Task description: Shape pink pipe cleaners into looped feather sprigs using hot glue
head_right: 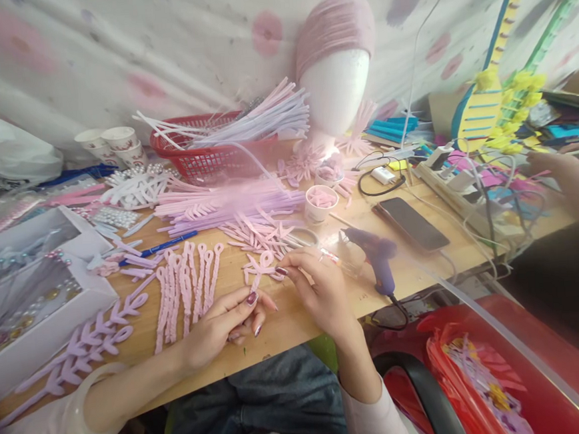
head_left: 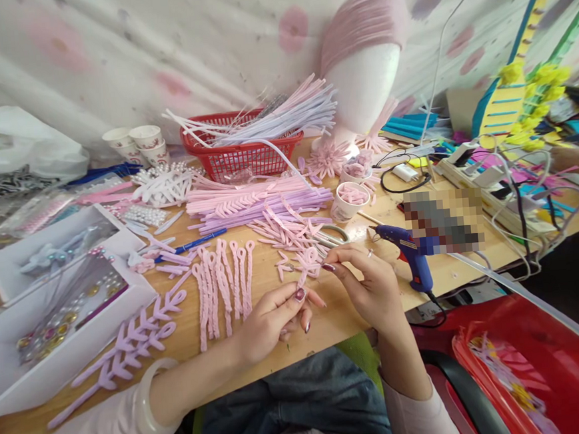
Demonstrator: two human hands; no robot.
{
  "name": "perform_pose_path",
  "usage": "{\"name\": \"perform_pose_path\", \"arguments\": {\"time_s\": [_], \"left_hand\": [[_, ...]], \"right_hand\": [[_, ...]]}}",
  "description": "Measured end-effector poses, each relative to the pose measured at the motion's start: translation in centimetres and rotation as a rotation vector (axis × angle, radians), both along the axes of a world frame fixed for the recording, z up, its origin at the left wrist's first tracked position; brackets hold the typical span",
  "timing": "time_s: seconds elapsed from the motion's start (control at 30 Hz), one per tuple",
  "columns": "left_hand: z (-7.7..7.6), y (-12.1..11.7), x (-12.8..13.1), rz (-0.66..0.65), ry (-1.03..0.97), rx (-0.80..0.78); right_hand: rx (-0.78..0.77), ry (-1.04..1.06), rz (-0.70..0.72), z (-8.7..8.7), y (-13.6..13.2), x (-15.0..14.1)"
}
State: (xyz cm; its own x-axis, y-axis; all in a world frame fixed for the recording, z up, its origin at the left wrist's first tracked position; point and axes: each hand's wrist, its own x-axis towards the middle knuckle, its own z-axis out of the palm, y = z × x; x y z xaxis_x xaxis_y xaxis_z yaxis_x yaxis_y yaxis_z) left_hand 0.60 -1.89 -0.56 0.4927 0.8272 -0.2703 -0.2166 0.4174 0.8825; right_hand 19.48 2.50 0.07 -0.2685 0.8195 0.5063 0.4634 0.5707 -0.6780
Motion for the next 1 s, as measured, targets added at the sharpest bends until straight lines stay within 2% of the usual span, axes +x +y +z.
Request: {"name": "perform_pose_path", "arguments": {"time_s": [1.0], "left_hand": [[-0.38,-0.01,-0.09,0.018,-0.021,-0.021]], "right_hand": [[-0.072,0.102,0.045,-0.25,-0.60,-0.45]]}}
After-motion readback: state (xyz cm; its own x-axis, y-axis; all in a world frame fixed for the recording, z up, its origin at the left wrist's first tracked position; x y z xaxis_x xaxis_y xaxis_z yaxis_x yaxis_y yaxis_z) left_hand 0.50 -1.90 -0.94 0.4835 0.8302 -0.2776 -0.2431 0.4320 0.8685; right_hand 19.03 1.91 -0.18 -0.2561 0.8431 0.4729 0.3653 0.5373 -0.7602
